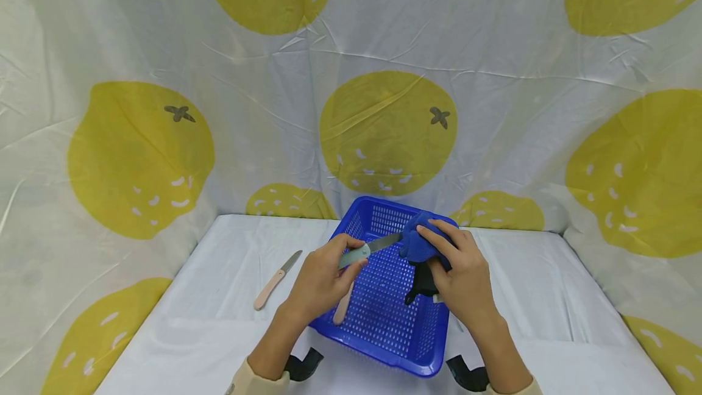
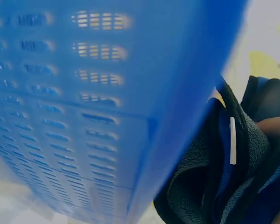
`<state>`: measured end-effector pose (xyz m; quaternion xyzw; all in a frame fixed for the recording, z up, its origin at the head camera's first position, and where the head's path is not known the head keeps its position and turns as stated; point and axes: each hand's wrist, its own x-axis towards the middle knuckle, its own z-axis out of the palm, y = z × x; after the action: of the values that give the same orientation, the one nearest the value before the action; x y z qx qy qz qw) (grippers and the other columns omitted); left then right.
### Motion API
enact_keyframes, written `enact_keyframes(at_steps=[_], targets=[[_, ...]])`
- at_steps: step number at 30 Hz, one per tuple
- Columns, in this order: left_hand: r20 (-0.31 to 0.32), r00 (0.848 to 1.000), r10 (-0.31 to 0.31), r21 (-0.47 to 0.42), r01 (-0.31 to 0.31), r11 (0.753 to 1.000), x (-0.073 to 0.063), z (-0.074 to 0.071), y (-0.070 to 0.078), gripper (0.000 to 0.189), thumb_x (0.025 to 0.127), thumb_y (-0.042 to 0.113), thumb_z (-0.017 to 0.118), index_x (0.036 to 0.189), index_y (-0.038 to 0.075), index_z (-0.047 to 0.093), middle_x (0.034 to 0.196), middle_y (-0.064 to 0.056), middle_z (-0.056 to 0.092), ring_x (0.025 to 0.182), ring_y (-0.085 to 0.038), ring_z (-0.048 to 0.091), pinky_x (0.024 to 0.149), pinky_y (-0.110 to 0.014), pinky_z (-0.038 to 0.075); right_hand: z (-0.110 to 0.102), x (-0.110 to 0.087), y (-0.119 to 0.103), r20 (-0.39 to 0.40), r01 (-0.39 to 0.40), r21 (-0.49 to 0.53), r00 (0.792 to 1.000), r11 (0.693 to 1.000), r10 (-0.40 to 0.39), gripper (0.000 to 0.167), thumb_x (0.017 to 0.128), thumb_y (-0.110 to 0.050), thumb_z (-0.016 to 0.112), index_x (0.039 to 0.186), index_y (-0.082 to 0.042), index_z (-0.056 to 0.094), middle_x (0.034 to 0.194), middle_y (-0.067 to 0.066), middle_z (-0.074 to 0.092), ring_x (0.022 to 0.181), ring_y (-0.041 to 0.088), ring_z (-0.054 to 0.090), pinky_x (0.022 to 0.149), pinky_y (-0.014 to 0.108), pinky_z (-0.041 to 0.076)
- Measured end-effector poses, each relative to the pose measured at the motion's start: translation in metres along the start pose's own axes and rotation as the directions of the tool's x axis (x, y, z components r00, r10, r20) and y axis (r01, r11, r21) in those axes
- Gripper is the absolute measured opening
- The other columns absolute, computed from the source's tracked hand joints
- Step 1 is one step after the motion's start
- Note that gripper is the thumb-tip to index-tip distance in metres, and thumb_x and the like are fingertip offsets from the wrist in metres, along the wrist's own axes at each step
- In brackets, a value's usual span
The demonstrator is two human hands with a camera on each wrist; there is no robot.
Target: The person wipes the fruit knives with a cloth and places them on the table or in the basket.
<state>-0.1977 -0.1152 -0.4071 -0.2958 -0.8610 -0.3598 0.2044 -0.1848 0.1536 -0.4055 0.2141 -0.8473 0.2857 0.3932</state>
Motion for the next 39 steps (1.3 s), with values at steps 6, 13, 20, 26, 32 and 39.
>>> enact_keyframes(at_steps=[6,13,20,26,32,39], targets=[[0.000,0.999,-0.040,-0.017,0.040,0.999,0.000,-0.001,0.000,0.024,0.099,0.016,0.071,0.121,0.011,0.064,0.107,0.000,0.073,0.077,-0.003,0.062,0.068,-0.018,0.056,-0.004,0.000,-0.003,-0.004,-0.011,0.004,1.000,1.000,0.011,0.056,0.082,0.006,0.075,0.131,-0.022,0.072,0.139,0.006,0.064,0.121,0.029,0.059,0.096,0.052,0.057],[-0.017,1.000,0.001,-0.028,-0.002,1.000,0.001,0.005,0.000,0.024,0.098,0.016,0.071,0.120,0.010,0.064,0.109,-0.001,0.074,0.079,-0.005,0.063,0.068,-0.018,0.056,0.000,-0.001,-0.016,0.038,0.063,0.065,0.997,0.996,-0.066,0.055,0.083,0.004,0.074,0.131,-0.021,0.072,0.141,0.006,0.063,0.121,0.026,0.060,0.106,0.022,0.049],[-0.015,0.999,0.030,-0.016,-0.030,0.999,0.001,0.013,0.002,0.026,0.097,0.014,0.073,0.121,0.010,0.063,0.113,-0.004,0.074,0.088,-0.008,0.071,0.075,-0.021,0.060,0.007,-0.003,-0.028,0.083,0.120,0.104,0.988,0.987,-0.129,0.055,0.082,0.002,0.076,0.132,-0.022,0.072,0.138,0.005,0.065,0.115,0.024,0.061,0.093,0.039,0.060],[-0.017,0.999,0.039,0.010,-0.039,0.999,-0.001,0.011,0.004,0.030,0.093,0.007,0.075,0.121,0.008,0.064,0.114,-0.006,0.073,0.087,-0.011,0.070,0.075,-0.023,0.060,0.014,-0.005,-0.036,0.113,0.155,0.130,0.979,0.979,-0.170,0.055,0.083,0.001,0.076,0.132,-0.024,0.072,0.137,0.003,0.066,0.111,0.024,0.061,0.086,0.045,0.060],[-0.019,0.997,0.075,0.023,-0.075,0.997,-0.001,0.010,0.005,0.030,0.092,0.005,0.075,0.120,0.007,0.064,0.113,-0.006,0.072,0.085,-0.011,0.070,0.073,-0.024,0.060,0.018,-0.006,-0.034,0.126,0.149,0.110,0.979,0.983,-0.162,0.056,0.083,0.001,0.075,0.133,-0.024,0.071,0.136,0.003,0.066,0.109,0.024,0.062,0.084,0.044,0.060],[-0.020,0.995,0.098,0.012,-0.098,0.995,0.001,0.008,0.004,0.027,0.095,0.012,0.074,0.120,0.009,0.064,0.112,-0.004,0.074,0.083,-0.008,0.071,0.072,-0.022,0.059,0.015,-0.005,-0.025,0.112,0.125,0.079,0.985,0.989,-0.133,0.057,0.081,0.004,0.075,0.131,-0.023,0.072,0.135,0.004,0.066,0.109,0.025,0.062,0.083,0.046,0.062]])
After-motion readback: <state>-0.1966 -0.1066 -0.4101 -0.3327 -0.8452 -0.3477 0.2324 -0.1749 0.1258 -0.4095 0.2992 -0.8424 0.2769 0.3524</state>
